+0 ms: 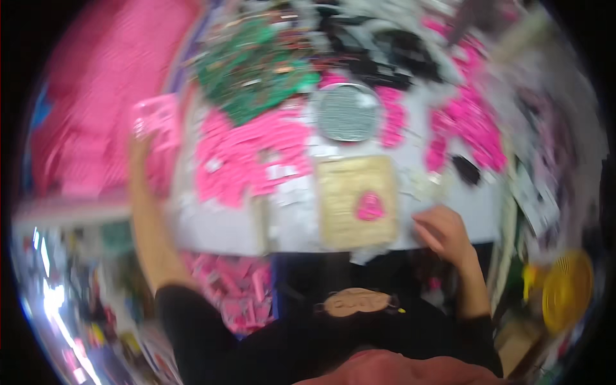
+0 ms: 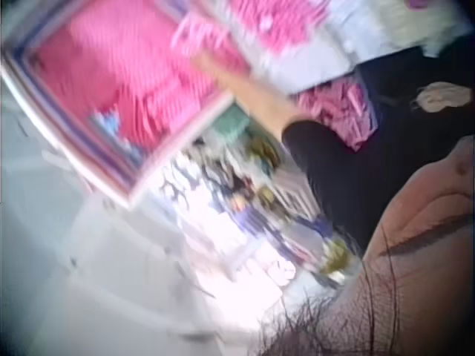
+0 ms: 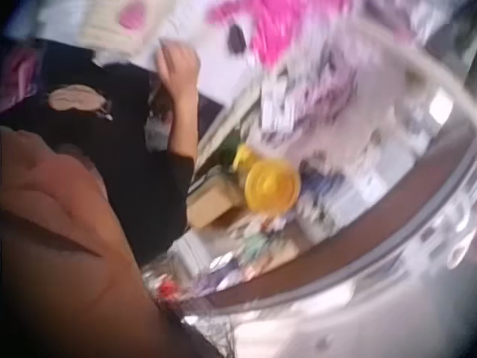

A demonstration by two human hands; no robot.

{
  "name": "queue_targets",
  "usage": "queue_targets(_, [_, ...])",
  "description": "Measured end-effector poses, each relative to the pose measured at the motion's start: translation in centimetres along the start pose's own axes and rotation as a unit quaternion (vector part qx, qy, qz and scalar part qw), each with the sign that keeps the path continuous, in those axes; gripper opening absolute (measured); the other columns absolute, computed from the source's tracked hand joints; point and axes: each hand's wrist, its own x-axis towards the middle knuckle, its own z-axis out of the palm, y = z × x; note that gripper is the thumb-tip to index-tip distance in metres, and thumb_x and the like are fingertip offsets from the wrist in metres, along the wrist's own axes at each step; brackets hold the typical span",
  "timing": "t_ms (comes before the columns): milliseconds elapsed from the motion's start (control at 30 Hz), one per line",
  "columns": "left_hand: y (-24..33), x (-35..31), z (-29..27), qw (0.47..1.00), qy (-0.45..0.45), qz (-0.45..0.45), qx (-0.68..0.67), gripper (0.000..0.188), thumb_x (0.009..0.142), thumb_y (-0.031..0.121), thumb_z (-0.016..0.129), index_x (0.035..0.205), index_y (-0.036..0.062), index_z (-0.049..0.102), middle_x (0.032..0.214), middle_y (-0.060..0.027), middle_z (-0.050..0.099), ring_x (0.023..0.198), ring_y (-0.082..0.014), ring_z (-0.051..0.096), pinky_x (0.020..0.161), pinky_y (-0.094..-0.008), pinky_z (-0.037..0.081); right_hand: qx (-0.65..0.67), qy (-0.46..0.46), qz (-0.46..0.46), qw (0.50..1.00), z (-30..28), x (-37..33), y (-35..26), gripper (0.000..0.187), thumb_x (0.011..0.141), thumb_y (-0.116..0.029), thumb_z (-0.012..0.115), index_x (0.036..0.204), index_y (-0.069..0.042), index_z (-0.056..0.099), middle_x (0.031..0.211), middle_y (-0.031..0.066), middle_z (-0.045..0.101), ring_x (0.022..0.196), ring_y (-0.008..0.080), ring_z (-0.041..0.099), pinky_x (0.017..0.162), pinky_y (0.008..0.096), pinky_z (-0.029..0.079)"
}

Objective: Assembling internal components of pink toy calculators using a hot glue gun.

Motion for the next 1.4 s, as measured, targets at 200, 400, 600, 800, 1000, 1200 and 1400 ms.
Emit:
queue_targets(200, [28.6, -11.3, -5.3, 0.892, 0.095, -0.088, -0.432, 0.072, 0.098, 0.044, 0.063, 0.152, 0.0000, 0.043, 0.154, -0.0148, 0.043, 0.131, -0.0264, 0.048, 0.100, -0.0373, 0.044, -0.251, 0.170, 0.266, 0.915, -12.4, -4.1, 4.8, 0.021, 0.087, -0.015, 0.069, 0.104, -0.004, 0.073, 0.093, 0.0149, 0.073, 0.076, 0.0269, 0.069, 0.071, 0.0376, 0.054])
queue_targets(400, [44.4, -24.8, -2.9, 0.606, -0.118, -0.139, -0.774, 0.062, 0.103, 0.023, 0.056, 0.156, 0.0012, 0.034, 0.137, -0.0102, 0.057, 0.117, -0.0231, 0.060, 0.097, -0.0368, 0.051, -0.430, 0.184, 0.440, 0.767, -26.4, -6.8, 15.3, 0.020, 0.082, -0.012, 0.066, 0.099, -0.007, 0.073, 0.094, 0.0178, 0.074, 0.087, 0.0339, 0.072, 0.080, 0.0444, 0.056])
queue_targets(600, [47.9, -29.1, -2.6, 0.461, -0.176, -0.044, -0.869, 0.052, 0.103, 0.011, 0.052, 0.153, 0.0053, 0.036, 0.132, -0.0096, 0.057, 0.110, -0.0177, 0.061, 0.075, -0.0261, 0.054, -0.496, -0.059, 0.436, 0.749, -21.9, -9.8, 12.7, 0.028, 0.075, -0.013, 0.072, 0.100, -0.003, 0.069, 0.100, 0.0154, 0.072, 0.094, 0.0364, 0.068, 0.079, 0.0448, 0.055])
queue_targets(800, [55.1, -27.8, -5.6, 0.586, -0.042, -0.147, -0.796, 0.060, 0.105, 0.007, 0.050, 0.160, 0.0094, 0.026, 0.128, -0.0077, 0.061, 0.076, -0.0041, 0.055, 0.051, -0.0156, 0.038, -0.554, 0.053, 0.366, 0.746, -23.5, -12.0, 14.6, 0.025, 0.079, -0.014, 0.071, 0.102, -0.006, 0.072, 0.096, 0.0166, 0.072, 0.093, 0.0374, 0.069, 0.085, 0.0437, 0.056])
queue_targets(1000, [56.3, -28.0, -4.2, 0.600, -0.016, -0.111, -0.792, 0.043, 0.107, 0.005, 0.045, 0.149, 0.0038, 0.045, 0.131, -0.0092, 0.060, 0.083, -0.0048, 0.054, 0.062, -0.0164, 0.044, -0.070, 0.483, 0.390, 0.781, -41.2, -14.4, 16.8, 0.030, 0.089, -0.024, 0.073, 0.108, 0.000, 0.071, 0.097, 0.0114, 0.073, 0.088, 0.0140, 0.067, 0.076, 0.0351, 0.052])
queue_targets(1200, [54.7, -29.3, -1.9, 0.599, -0.082, -0.086, -0.792, 0.031, 0.106, 0.010, 0.047, 0.134, -0.0025, 0.057, 0.125, -0.0091, 0.061, 0.099, -0.0113, 0.060, 0.077, -0.0206, 0.049, -0.356, 0.457, 0.318, 0.750, -43.9, -9.9, 15.6, 0.024, 0.085, -0.014, 0.069, 0.106, -0.004, 0.073, 0.087, 0.0070, 0.073, 0.076, 0.0195, 0.064, 0.072, 0.0361, 0.052])
queue_targets(1400, [55.7, -28.5, -4.8, 0.670, -0.091, -0.073, -0.733, 0.034, 0.103, 0.018, 0.055, 0.133, 0.0033, 0.061, 0.121, -0.0044, 0.063, 0.095, -0.0116, 0.058, 0.072, -0.0204, 0.043, -0.229, 0.116, -0.014, 0.966, -25.1, 6.6, -3.2, 0.023, 0.070, 0.004, 0.054, 0.089, -0.005, 0.064, 0.093, 0.0061, 0.064, 0.097, 0.0247, 0.058, 0.090, 0.0377, 0.044])
